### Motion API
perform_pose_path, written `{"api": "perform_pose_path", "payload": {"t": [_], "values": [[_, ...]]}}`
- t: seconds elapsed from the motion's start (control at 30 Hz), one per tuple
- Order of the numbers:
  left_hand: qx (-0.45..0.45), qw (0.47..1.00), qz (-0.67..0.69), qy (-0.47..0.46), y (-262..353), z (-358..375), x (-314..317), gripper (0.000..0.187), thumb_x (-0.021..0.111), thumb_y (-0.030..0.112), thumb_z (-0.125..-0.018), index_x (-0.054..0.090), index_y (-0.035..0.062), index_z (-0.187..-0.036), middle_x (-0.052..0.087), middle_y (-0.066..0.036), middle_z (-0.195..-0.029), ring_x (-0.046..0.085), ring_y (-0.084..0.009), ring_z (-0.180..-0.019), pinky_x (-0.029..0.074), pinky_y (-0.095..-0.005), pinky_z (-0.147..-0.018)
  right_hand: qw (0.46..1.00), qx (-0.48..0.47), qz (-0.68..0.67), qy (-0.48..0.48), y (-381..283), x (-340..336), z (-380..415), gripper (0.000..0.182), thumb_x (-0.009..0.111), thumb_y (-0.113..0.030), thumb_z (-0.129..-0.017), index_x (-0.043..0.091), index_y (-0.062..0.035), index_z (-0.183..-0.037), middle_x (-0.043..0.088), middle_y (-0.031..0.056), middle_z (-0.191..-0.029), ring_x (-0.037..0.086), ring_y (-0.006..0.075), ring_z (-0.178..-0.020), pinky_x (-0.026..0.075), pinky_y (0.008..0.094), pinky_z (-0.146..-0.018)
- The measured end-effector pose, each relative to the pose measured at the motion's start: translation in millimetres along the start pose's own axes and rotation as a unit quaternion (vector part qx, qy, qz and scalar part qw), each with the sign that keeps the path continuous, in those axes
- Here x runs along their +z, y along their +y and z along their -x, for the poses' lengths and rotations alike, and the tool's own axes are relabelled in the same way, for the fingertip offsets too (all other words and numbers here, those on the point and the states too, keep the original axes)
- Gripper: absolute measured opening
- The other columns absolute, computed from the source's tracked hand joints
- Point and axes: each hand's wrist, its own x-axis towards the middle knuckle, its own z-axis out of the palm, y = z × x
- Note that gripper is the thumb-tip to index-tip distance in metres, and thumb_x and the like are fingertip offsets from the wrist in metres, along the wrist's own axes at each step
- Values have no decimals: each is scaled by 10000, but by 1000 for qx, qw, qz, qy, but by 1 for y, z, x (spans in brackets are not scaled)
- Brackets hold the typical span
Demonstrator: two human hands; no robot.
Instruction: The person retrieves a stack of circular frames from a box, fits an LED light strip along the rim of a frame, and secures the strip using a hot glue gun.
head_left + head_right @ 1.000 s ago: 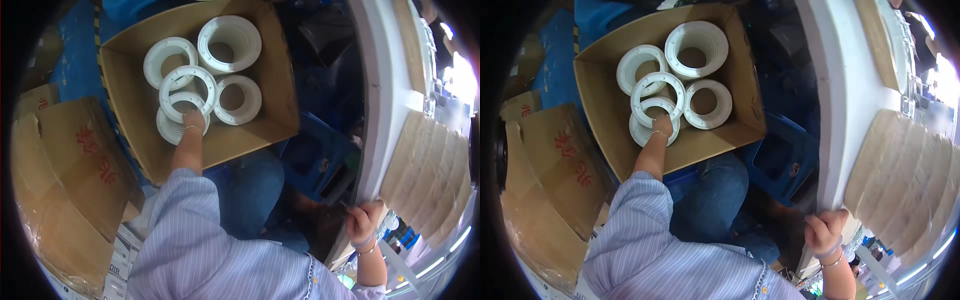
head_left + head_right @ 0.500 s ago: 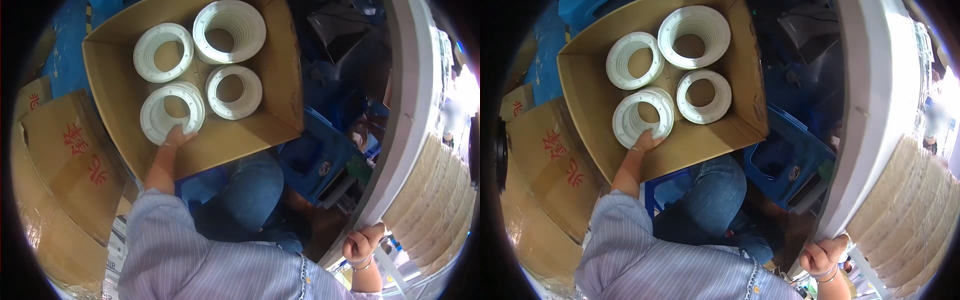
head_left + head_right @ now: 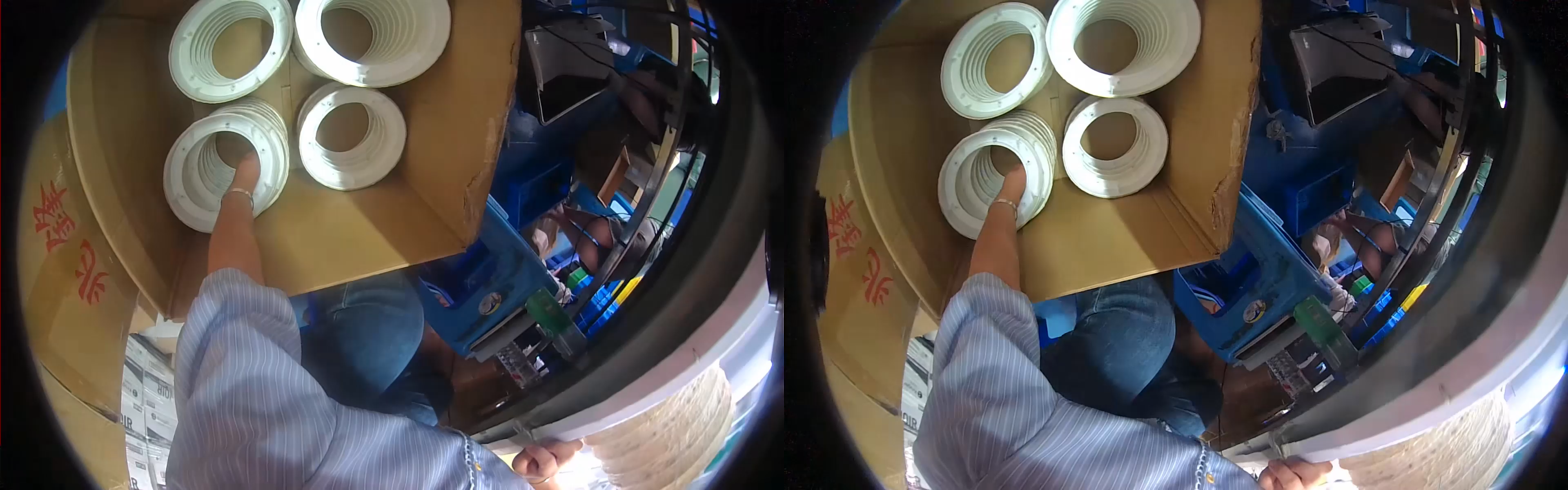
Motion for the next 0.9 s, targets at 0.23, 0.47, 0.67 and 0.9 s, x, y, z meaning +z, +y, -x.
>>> {"api": "perform_pose_path", "payload": {"t": [0.23, 0.47, 0.67, 0.9], "values": [[-115, 965, 231, -34, -32, 14, -10, 438, 369, 339, -823, 527, 18, -1075, 601, -149, -920, 559, -255, -799, 405, -341, -775, 822, 398, -255, -317, -18, -36, -9, 262, 430, -233, -837, 561, -44, -711, 487, 36, -616, 433, 100, -505, 341, 233, -474], [-131, 971, 165, -116, -45, 82, -38, 441, 380, 348, -816, 534, 18, -1064, 596, -154, -933, 554, -259, -823, 400, -340, -783, 895, 70, -190, -398, -24, -51, -47, 320, 422, -114, -817, 467, -49, -1127, 489, 103, -801, 479, 221, -712, 387, 295, -670], [-136, 968, 100, -187, -36, 133, -70, 444, 390, 356, -810, 541, 18, -1055, 592, -158, -944, 549, -263, -842, 396, -340, -791, 979, -64, -53, -187, -18, -23, -38, 233, 482, -90, -686, 479, -108, -918, 454, 71, -778, 438, 232, -707, 362, 332, -655], [-132, 957, 36, -254, -10, 200, -104, 448, 401, 365, -803, 548, 18, -1044, 587, -163, -956, 544, -268, -865, 391, -339, -800, 963, -222, 128, 89, -6, 11, -5, 192, 554, -62, -534, 493, -177, -675, 414, 33, -751, 391, 245, -702, 333, 374, -638]]}}
